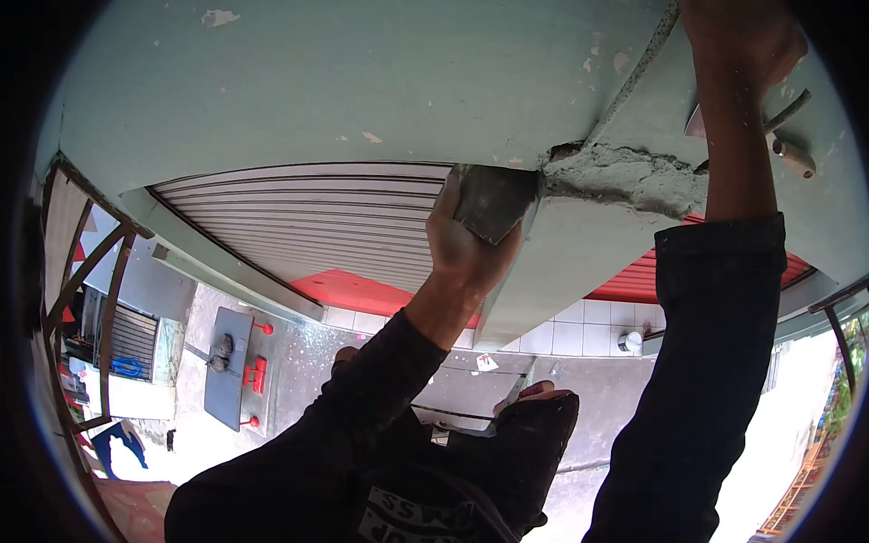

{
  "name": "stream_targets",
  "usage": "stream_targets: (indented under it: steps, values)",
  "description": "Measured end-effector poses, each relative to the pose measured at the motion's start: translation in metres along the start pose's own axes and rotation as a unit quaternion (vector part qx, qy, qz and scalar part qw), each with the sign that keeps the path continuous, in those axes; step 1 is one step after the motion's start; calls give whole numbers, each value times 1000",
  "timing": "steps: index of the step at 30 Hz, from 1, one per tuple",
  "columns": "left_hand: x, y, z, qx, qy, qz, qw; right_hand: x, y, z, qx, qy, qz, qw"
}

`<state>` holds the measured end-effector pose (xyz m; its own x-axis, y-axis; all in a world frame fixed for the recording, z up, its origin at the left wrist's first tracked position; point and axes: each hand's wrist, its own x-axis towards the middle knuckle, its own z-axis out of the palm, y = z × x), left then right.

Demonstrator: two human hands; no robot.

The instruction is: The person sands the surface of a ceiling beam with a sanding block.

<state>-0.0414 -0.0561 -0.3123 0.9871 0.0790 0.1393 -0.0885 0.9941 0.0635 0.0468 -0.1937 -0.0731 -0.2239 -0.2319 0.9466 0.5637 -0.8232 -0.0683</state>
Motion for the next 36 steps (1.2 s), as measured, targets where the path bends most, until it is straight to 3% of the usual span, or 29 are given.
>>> stream_targets:
  steps: [3, 6, 8, 10, 11, 12, 14, 16, 18, 21, 22, 23, 24, 28, 29, 31, 34, 35, 36]
  values:
    - [43, -7, -8, -142, -30, -47, 988, 3, 5, 1, 38, 2, -41, 998]
    - [61, 7, -13, -179, -94, -79, 976, 3, 7, 1, 33, -13, -45, 998]
    - [70, 33, -17, -65, -111, -19, 992, 7, 6, -3, 22, -56, -20, 998]
    - [64, 69, -5, -61, -77, -4, 995, 12, 1, -9, 19, -126, 14, 992]
    - [57, 101, 3, -115, -38, -21, 992, 5, -7, -6, 2, -84, -9, 996]
    - [70, 147, -31, -151, -102, -22, 983, -1, -18, -4, -17, -40, -30, 999]
    - [64, 246, -41, -50, -113, 76, 989, 6, -10, -11, 16, -87, -12, 996]
    - [47, 339, -24, -72, -53, 99, 991, 4, -1, 0, 24, -33, -10, 999]
    - [36, 376, -10, 10, 48, 202, 978, 4, 2, 3, 26, -6, -9, 1000]
    - [33, 361, -26, 11, 21, 257, 966, 4, 1, 3, 22, -3, -13, 1000]
    - [27, 327, -17, -2, 20, 237, 971, 5, 4, 5, 18, -2, -24, 1000]
    - [22, 291, -18, -25, -54, 167, 984, 4, 7, 5, 14, -3, -35, 999]
    - [25, 253, -19, -42, -67, 124, 989, 3, 6, 3, 22, -4, -33, 999]
    - [-4, 98, 8, 1, -26, -11, 1000, 2, 8, -2, 32, -22, -39, 998]
    - [-16, 79, 8, 27, -50, -69, 996, 2, 9, -2, 30, -28, -43, 998]
    - [-47, 63, 4, 86, -87, -92, 988, 4, 8, -2, 45, -29, -29, 998]
    - [-85, 75, -17, 268, 55, 121, 954, 3, 3, -3, 53, -28, 8, 998]
    - [-91, 96, -35, 525, 73, 278, 801, 3, 1, -4, 52, -27, 19, 998]
    - [-89, 131, -52, 607, 122, 365, 695, 1, -13, -7, 42, -21, 65, 997]
